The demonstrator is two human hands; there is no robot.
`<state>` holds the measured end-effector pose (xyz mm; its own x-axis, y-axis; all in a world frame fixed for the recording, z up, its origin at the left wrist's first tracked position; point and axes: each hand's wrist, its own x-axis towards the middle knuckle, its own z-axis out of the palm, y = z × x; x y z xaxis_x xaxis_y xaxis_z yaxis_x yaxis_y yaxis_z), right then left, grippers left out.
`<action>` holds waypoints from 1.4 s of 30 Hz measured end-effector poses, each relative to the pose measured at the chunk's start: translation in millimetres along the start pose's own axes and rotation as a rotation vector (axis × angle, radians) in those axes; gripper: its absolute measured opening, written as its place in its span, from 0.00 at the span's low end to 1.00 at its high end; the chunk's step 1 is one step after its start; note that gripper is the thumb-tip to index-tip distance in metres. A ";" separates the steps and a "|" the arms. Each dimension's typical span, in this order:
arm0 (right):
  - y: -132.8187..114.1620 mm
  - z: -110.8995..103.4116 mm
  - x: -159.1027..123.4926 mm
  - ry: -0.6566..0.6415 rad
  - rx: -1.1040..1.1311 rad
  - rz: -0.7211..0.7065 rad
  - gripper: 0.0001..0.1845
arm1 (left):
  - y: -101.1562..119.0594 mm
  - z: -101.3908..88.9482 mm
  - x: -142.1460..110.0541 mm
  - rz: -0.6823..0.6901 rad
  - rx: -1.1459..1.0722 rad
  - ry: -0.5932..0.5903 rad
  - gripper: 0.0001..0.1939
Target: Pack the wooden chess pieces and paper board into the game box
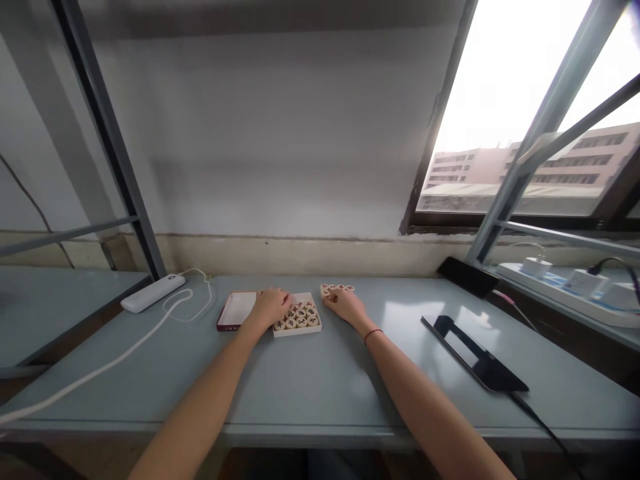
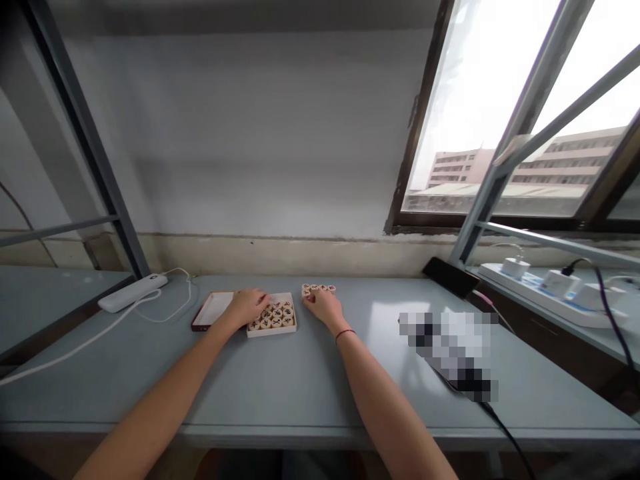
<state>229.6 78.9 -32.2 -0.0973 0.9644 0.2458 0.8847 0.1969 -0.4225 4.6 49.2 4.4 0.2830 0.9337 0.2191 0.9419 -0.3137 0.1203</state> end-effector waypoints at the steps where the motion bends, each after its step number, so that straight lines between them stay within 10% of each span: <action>1: -1.1 -0.2 0.1 0.018 0.002 -0.019 0.16 | -0.7 0.1 -0.6 -0.019 0.026 -0.021 0.22; 9: -31.8 -6.0 -10.5 -0.057 0.187 -0.273 0.16 | -1.0 6.4 -0.7 -0.063 0.055 -0.100 0.21; 18: -46.0 -3.5 -17.8 -0.109 0.077 -0.252 0.18 | 1.1 4.2 -1.2 -0.058 -0.036 -0.075 0.17; 42: -61.4 -18.0 -15.8 0.050 0.196 -0.437 0.07 | 17.4 7.4 2.2 0.000 -0.808 0.122 0.16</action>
<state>185.0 48.4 5.6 -0.4149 0.7749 0.4769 0.6624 0.6165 -0.4256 22.9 47.1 -0.3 0.2176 0.9229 0.3175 0.5072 -0.3849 0.7711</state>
